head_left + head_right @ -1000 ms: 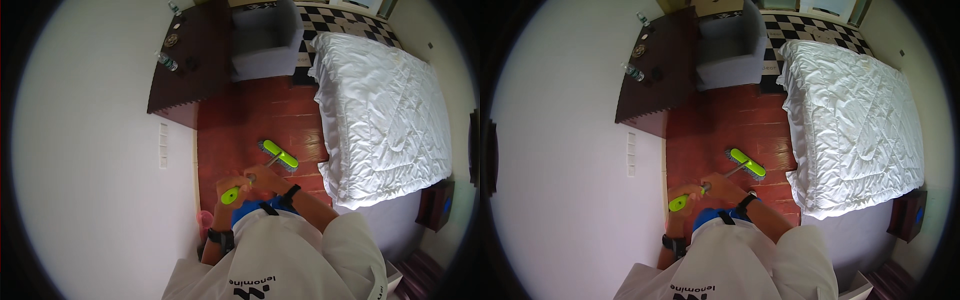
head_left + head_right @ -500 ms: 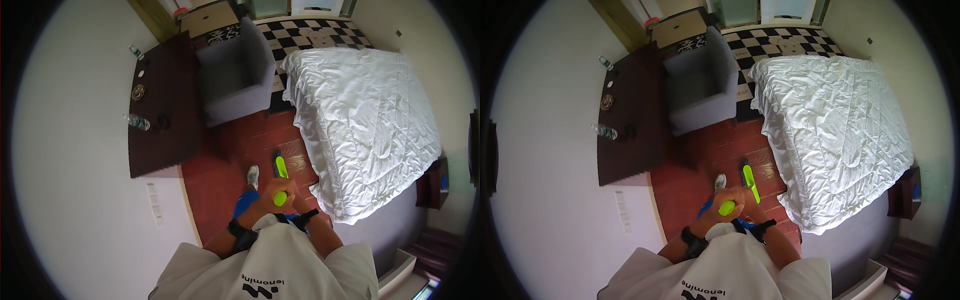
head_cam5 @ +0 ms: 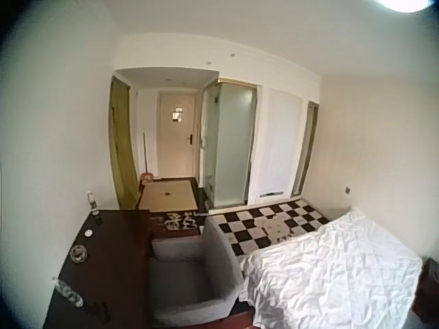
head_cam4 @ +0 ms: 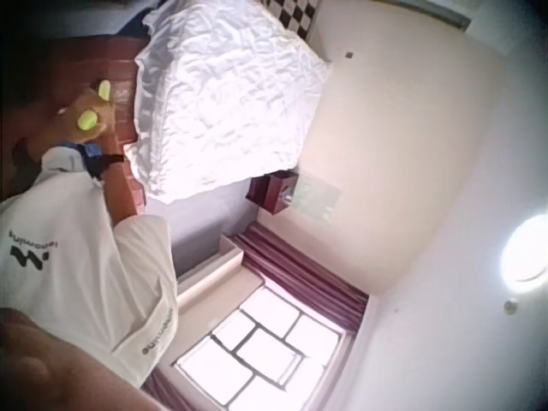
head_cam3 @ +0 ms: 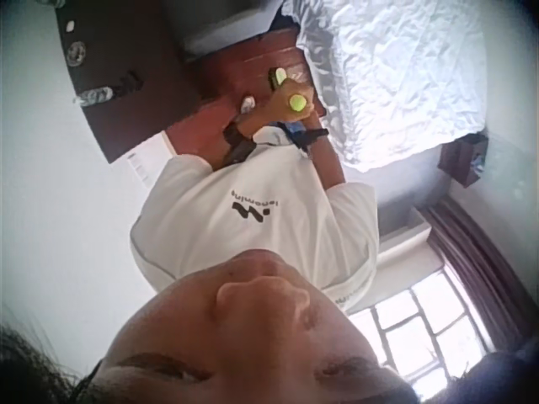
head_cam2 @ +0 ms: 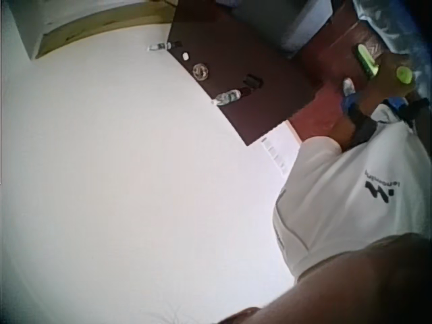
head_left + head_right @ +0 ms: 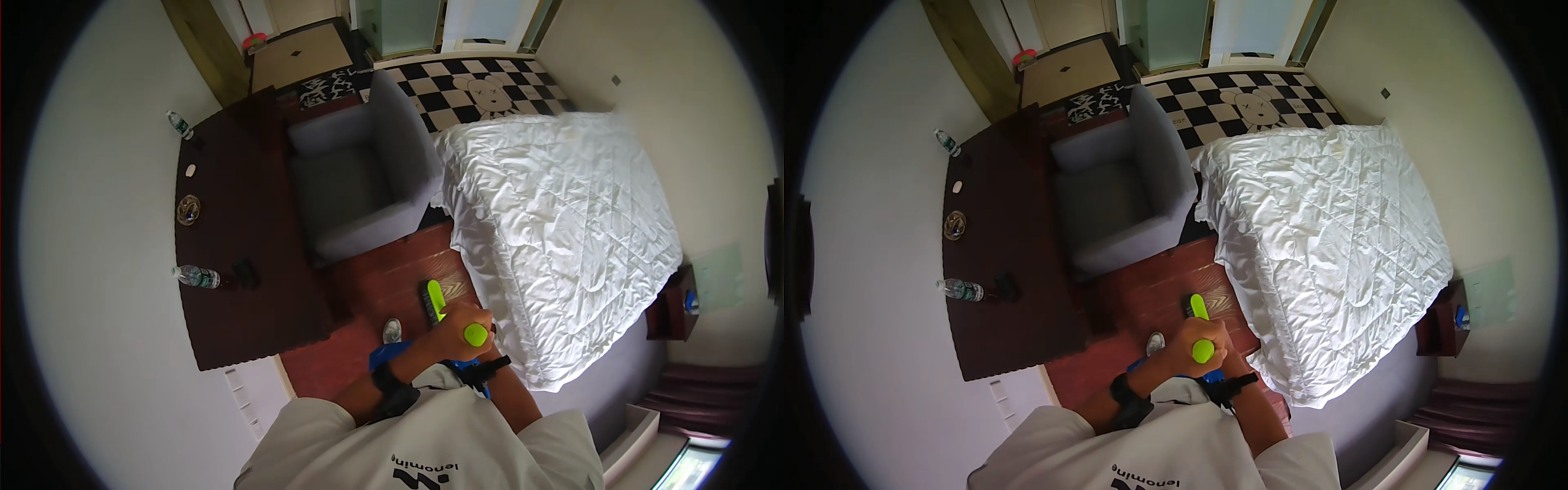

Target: The recorder is assembling and adjusting a floor squeegee or broom in a bedroom.

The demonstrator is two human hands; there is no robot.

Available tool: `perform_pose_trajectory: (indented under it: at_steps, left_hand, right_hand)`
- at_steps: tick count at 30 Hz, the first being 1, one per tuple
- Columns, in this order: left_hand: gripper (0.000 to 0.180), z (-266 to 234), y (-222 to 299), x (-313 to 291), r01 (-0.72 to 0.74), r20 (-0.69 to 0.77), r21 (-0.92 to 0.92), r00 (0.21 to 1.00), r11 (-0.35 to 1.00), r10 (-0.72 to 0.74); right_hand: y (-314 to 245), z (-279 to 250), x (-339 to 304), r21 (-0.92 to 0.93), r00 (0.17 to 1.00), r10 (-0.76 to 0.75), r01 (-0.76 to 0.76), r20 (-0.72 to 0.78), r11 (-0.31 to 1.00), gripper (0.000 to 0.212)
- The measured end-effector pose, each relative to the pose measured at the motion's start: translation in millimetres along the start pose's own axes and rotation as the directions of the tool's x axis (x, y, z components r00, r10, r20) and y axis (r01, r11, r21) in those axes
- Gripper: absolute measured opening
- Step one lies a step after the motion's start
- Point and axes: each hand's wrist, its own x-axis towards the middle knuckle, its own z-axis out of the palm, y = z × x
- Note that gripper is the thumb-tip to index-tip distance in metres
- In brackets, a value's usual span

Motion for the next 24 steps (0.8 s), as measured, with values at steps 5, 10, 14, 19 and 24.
perform_pose_trajectory:
  at_steps: [5, 10, 14, 19, 24]
  left_hand:
    - [0.017, 0.8, -16.3, 45.4, -0.209, 0.176, 0.019, 0.963, 0.978, 0.202]
    - [0.016, 16.0, -48.5, 79.4, -0.020, 0.304, 0.013, 0.953, 1.000, 0.016]
    - [0.018, 34.0, -71.2, 137.3, -0.036, 0.293, 0.054, 0.956, 0.998, 0.018]
    - [0.025, 61.6, -73.9, 231.9, -0.225, 0.173, 0.269, 0.968, 0.936, 0.183]
    - [0.029, 76.4, -72.8, 305.9, -0.054, 0.281, 0.224, 0.960, 0.973, -0.011]
  right_hand:
    - [22.7, -7.8, 31.4, 0.030, 0.998, -0.030, 0.032, -0.062, 0.999, 0.018]
    - [70.7, -18.7, 73.3, -0.116, 0.973, -0.145, 0.126, -0.177, 0.985, 0.022]
    - [105.0, -43.2, 107.8, 0.068, 0.978, 0.031, -0.017, -0.204, 0.998, 0.022]
    - [82.9, -113.2, 181.3, 0.141, 0.997, -0.001, 0.012, -0.075, 0.990, 0.012]
    - [105.4, -152.9, 234.6, 0.261, 1.000, 0.029, -0.028, -0.002, 0.965, 0.023]
